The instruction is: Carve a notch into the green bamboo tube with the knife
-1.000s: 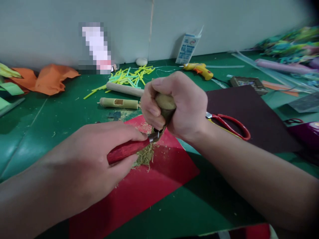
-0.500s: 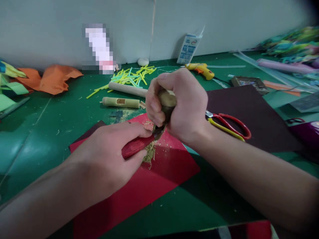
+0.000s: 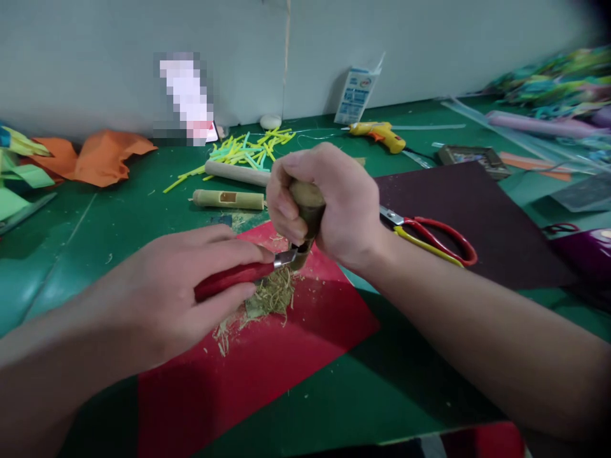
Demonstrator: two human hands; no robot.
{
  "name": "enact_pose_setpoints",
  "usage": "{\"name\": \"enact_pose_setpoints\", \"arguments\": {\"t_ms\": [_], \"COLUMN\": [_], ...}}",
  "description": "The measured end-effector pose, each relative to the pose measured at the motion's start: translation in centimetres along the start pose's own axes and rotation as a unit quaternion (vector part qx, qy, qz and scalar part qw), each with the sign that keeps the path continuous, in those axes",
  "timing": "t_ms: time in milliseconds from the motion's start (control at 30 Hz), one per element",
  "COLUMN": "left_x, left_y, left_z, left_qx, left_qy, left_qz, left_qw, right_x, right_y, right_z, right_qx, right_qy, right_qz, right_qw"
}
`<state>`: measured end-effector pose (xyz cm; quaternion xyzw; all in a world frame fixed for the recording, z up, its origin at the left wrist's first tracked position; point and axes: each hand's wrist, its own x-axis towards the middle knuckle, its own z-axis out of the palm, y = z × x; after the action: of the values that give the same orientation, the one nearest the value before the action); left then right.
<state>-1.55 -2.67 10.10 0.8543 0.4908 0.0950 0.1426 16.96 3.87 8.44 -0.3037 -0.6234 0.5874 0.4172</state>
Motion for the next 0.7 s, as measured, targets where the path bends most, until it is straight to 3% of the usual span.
{"name": "enact_pose_setpoints", "arguments": {"t_ms": [233,567,700], "left_x": [0.2,0.3,0.1], "left_y": [1.8,2.4,2.3], "left_z": [1.3,1.9,2.8], "left_qx": [-0.073,-0.091,-0.092], "left_qy": [0.004,-0.007,0.011], "left_qz": [-0.060,-0.073,-0.059], "left_qw": [0.996,0.993,0.994], "right_x": [0.0,-0.1,-0.1], "right_y": [0.2,0.6,0.7], "right_z": [0.3,1.0,1.2], "right_qx": [0.016,0.032,0.026], "right_qy": [0.004,0.065,0.089], "right_qz": [-0.028,-0.076,-0.053], "right_qw": [0.999,0.994,0.994]}}
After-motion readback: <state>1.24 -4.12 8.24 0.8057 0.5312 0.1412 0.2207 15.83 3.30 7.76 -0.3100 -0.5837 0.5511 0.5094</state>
